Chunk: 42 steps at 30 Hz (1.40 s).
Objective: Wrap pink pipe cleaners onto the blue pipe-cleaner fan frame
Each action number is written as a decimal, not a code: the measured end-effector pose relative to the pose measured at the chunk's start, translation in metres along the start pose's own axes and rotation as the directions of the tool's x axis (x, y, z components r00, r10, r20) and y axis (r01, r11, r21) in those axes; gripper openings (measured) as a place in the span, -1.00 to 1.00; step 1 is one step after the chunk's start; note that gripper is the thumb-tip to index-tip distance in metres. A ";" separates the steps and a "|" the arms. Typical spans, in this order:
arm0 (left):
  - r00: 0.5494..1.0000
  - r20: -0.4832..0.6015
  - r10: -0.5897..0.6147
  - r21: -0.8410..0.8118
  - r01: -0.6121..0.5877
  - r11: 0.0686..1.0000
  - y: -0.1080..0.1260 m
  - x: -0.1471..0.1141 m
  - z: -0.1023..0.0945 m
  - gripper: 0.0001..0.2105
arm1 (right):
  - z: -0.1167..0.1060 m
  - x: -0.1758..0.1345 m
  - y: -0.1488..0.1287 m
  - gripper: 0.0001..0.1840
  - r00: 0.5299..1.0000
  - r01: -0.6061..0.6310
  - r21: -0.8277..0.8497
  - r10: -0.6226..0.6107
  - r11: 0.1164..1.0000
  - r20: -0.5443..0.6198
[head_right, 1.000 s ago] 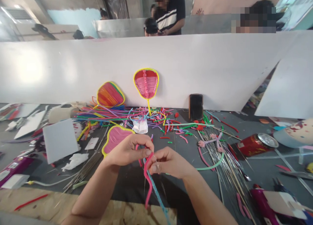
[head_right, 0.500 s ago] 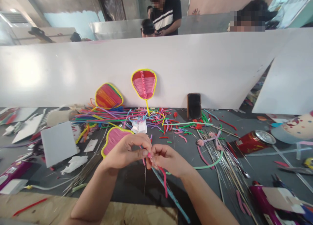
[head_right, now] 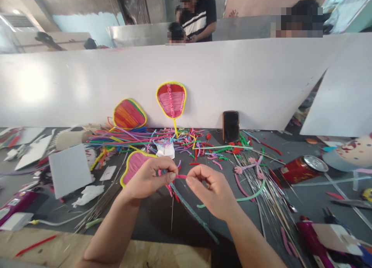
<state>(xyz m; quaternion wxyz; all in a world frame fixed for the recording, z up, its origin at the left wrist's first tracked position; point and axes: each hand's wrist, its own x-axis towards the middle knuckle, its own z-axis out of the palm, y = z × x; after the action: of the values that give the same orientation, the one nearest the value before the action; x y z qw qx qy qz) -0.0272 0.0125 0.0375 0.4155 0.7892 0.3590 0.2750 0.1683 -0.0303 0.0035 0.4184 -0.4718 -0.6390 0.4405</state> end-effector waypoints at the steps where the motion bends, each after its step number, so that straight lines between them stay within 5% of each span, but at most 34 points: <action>1: 1.000 -0.016 -0.010 -0.006 0.010 1.000 0.000 0.000 0.000 -0.88 | 0.002 -0.003 -0.003 -0.78 0.997 0.073 -0.099 -0.076 0.992 -0.022; 4: 0.998 -0.050 -0.037 -0.010 0.037 0.999 -0.003 0.000 0.001 -0.88 | 0.008 -0.008 -0.007 -0.90 0.912 0.370 -0.393 -0.409 0.842 -0.017; 8: 0.992 -0.090 -0.086 -0.009 0.085 0.996 -0.005 -0.001 0.001 -0.87 | 0.016 -0.006 -0.002 -0.89 0.698 0.571 -0.703 -0.702 0.424 0.144; 12: 0.989 -0.100 -0.108 -0.036 0.105 0.994 -0.007 0.000 0.001 -0.86 | 0.020 -0.005 -0.001 -0.89 0.683 0.523 -0.810 -0.699 0.265 0.211; 14: 0.989 -0.091 -0.113 -0.045 0.110 0.993 -0.007 0.001 0.001 -0.87 | 0.018 -0.005 -0.003 -0.90 0.704 0.518 -0.794 -0.686 0.317 0.185; 17: 0.990 -0.082 -0.117 -0.046 0.113 0.993 -0.007 0.002 0.000 -0.87 | 0.011 -0.005 -0.004 -0.89 0.792 0.529 -0.583 -0.606 0.617 0.077; 20: 0.992 -0.067 -0.103 -0.052 0.100 0.994 -0.007 0.002 0.000 -0.85 | 0.002 0.000 0.001 -0.80 0.947 0.299 -0.213 -0.316 0.930 -0.051; 22: 0.996 -0.052 -0.075 -0.051 0.073 0.996 -0.006 0.001 -0.001 -0.84 | -0.001 0.005 0.007 -0.75 0.994 0.102 0.017 -0.103 0.995 0.040; 26: 0.997 -0.070 -0.027 -0.019 0.026 0.999 -0.005 -0.002 -0.002 -0.86 | -0.001 0.013 0.015 -0.65 0.949 -0.098 0.269 0.008 0.958 0.315; 36: 0.987 0.017 0.158 0.074 -0.159 0.985 -0.004 -0.001 -0.006 -0.80 | 0.003 0.009 0.017 -0.72 0.933 -0.179 0.432 0.013 0.884 0.360; 42: 0.992 0.011 0.129 -0.083 -0.127 0.988 -0.004 -0.004 -0.004 -0.78 | 0.018 0.009 0.025 -0.73 0.866 -0.402 0.651 0.037 0.644 0.499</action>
<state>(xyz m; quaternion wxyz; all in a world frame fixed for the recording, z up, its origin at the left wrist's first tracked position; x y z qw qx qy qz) -0.0339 0.0128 0.0352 0.4318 0.7952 0.2927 0.3091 0.1554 -0.0203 -0.0245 0.3574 -0.2254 -0.4193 0.8035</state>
